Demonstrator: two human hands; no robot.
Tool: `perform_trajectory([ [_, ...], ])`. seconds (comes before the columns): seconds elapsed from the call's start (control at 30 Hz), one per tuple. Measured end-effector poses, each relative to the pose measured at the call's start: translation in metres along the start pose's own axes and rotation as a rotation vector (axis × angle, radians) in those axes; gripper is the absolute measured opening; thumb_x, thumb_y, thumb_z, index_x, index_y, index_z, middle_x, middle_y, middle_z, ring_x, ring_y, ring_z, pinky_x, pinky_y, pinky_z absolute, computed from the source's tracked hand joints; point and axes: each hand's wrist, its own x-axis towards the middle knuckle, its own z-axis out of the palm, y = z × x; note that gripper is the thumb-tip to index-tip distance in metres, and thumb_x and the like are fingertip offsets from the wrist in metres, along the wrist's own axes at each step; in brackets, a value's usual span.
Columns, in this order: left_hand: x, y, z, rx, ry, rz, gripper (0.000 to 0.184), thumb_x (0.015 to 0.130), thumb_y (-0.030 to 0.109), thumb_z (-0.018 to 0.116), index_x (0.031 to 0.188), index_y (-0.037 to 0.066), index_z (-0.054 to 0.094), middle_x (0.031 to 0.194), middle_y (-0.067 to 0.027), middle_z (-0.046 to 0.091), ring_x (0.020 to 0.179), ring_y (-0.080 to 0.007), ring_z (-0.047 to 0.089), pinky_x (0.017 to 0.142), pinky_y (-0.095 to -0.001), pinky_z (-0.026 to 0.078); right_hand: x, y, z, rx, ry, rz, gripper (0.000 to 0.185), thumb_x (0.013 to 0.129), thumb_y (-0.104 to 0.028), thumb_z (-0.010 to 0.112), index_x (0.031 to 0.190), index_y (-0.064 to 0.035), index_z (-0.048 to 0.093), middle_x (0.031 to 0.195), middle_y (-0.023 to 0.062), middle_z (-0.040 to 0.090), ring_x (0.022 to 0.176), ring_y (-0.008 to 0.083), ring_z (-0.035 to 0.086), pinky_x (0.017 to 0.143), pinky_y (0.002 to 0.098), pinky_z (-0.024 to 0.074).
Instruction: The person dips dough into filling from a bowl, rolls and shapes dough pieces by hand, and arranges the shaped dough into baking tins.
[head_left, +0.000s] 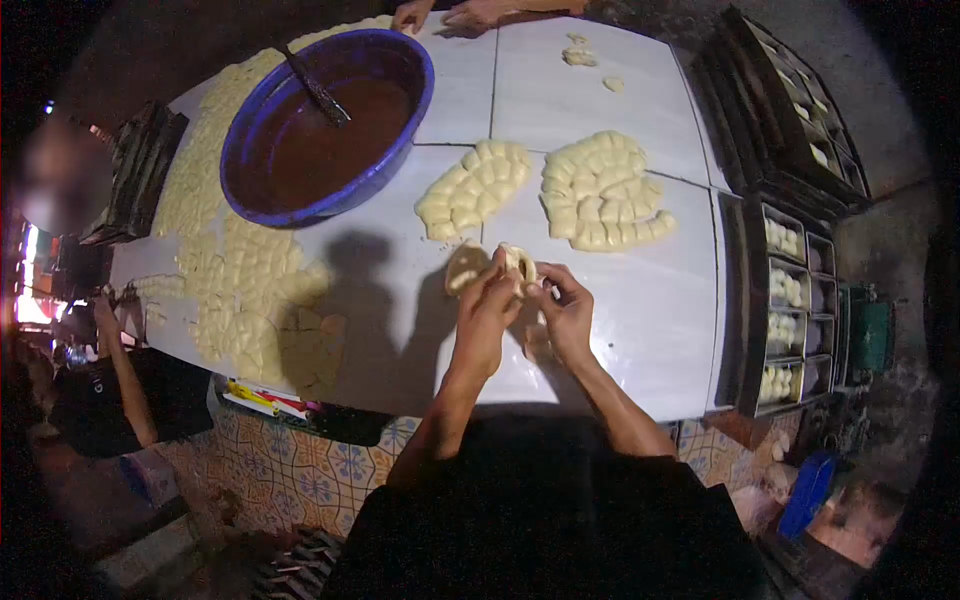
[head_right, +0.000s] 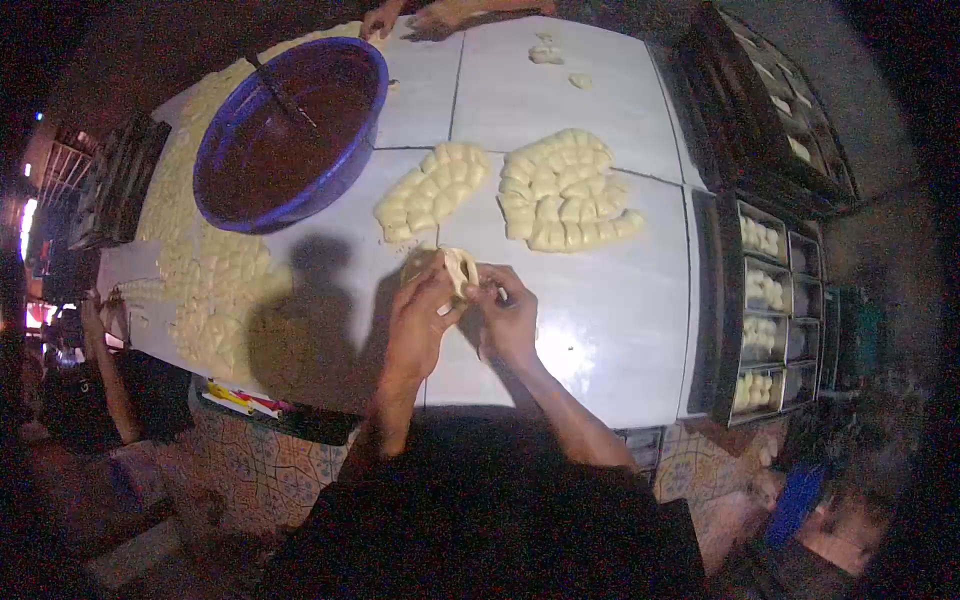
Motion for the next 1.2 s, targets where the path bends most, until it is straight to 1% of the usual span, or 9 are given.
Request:
perform_trajectory([
  [0.13, -0.016, -0.019, -0.016, 0.762, -0.133, 0.359, 0.050, 0.086, -0.004, 0.058, 0.135, -0.001, 0.045, 0.116, -0.0133, 0.058, 0.103, -0.0176, 0.058, 0.086, -0.0297, 0.051, -0.026, -0.014, -0.024, -0.389, -0.176, -0.291, 0.022, 0.080, -0.001, 0.062, 0.102, 0.0006, 0.066, 0.107, 0.0113, 0.054, 0.091, 0.0202, 0.055, 0.082, 0.0289, 0.0441],
  [0.37, -0.031, -0.052, -0.012, 0.501, -0.205, 0.306, 0.027, 0.088, 0.010, 0.066, 0.107, -0.008, 0.061, 0.083, -0.0055, 0.058, 0.071, -0.0105, 0.061, 0.060, -0.0211, 0.050, -0.045, -0.017, -0.052, -0.092, -0.223, -0.244, 0.026, 0.083, -0.003, 0.061, 0.109, -0.0013, 0.061, 0.111, 0.0114, 0.054, 0.103, 0.0217, 0.056, 0.090, 0.0306, 0.0435],
  [0.5, -0.032, -0.081, -0.012, 0.147, -0.192, 0.048, 0.019, 0.087, 0.014, 0.068, 0.088, -0.004, 0.062, 0.083, -0.0029, 0.060, 0.072, -0.0117, 0.061, 0.063, -0.0212, 0.050, -0.066, -0.017, -0.069, -0.329, -0.260, -0.038, 0.023, 0.089, -0.012, 0.059, 0.109, -0.0003, 0.062, 0.115, 0.0115, 0.053, 0.103, 0.0183, 0.055, 0.076, 0.0304, 0.0480],
  [0.6, -0.041, -0.094, -0.001, 0.549, -0.196, 0.252, 0.012, 0.088, 0.007, 0.065, 0.093, -0.001, 0.058, 0.087, -0.0054, 0.064, 0.084, -0.0141, 0.062, 0.075, -0.0258, 0.052, -0.080, -0.003, -0.083, -0.264, -0.134, 0.108, 0.035, 0.090, -0.013, 0.059, 0.124, -0.0035, 0.055, 0.112, 0.0085, 0.053, 0.096, 0.0142, 0.052, 0.070, 0.0303, 0.0486],
  [0.7, -0.040, -0.100, -0.004, 0.404, -0.445, 0.290, 0.022, 0.084, -0.003, 0.063, 0.102, 0.000, 0.052, 0.091, -0.0064, 0.059, 0.090, -0.0150, 0.060, 0.079, -0.0283, 0.053, -0.088, -0.009, -0.080, -0.209, 0.021, 0.065, 0.050, 0.091, -0.008, 0.057, 0.138, -0.0074, 0.040, 0.098, 0.0051, 0.053, 0.086, 0.0092, 0.047, 0.065, 0.0253, 0.0455],
  [0.8, -0.043, -0.100, -0.011, 0.303, -0.629, 0.185, 0.035, 0.078, -0.011, 0.060, 0.109, 0.002, 0.049, 0.109, -0.0095, 0.053, 0.100, -0.0132, 0.056, 0.083, -0.0274, 0.049, -0.083, -0.010, -0.123, 0.264, -0.549, 0.751, 0.060, 0.089, -0.002, 0.053, 0.144, -0.0072, 0.029, 0.098, 0.0111, 0.059, 0.088, 0.0139, 0.055, 0.074, 0.0289, 0.0481],
  [0.87, -0.052, -0.087, -0.008, 0.352, -0.696, 0.200, 0.036, 0.076, -0.011, 0.060, 0.108, 0.001, 0.050, 0.107, -0.0089, 0.053, 0.103, -0.0135, 0.054, 0.090, -0.0299, 0.048, -0.090, -0.005, -0.128, 0.203, -0.487, 0.568, 0.072, 0.081, 0.004, 0.057, 0.145, -0.0069, 0.026, 0.101, 0.0119, 0.063, 0.095, 0.0186, 0.059, 0.082, 0.0315, 0.0482],
  [0.97, -0.048, -0.085, -0.012, 0.222, -0.301, 0.371, 0.028, 0.080, -0.011, 0.054, 0.106, -0.001, 0.054, 0.111, -0.0124, 0.058, 0.113, -0.0242, 0.057, 0.097, -0.0340, 0.044, -0.086, 0.007, -0.127, -0.280, -0.192, 0.117, 0.084, 0.072, 0.013, 0.059, 0.147, -0.0067, 0.023, 0.105, 0.0101, 0.063, 0.101, 0.0217, 0.060, 0.093, 0.0350, 0.0455],
  [1.2, -0.011, -0.052, -0.095, 0.619, 0.265, 0.674, 0.019, 0.084, -0.006, 0.048, 0.100, -0.002, 0.057, 0.103, -0.0111, 0.061, 0.104, -0.0218, 0.058, 0.093, -0.0343, 0.044, -0.067, 0.024, -0.127, -0.685, -0.146, -0.191, 0.079, 0.062, 0.010, 0.052, 0.139, -0.0023, 0.036, 0.117, 0.0171, 0.057, 0.111, 0.0323, 0.050, 0.100, 0.0419, 0.0390],
])
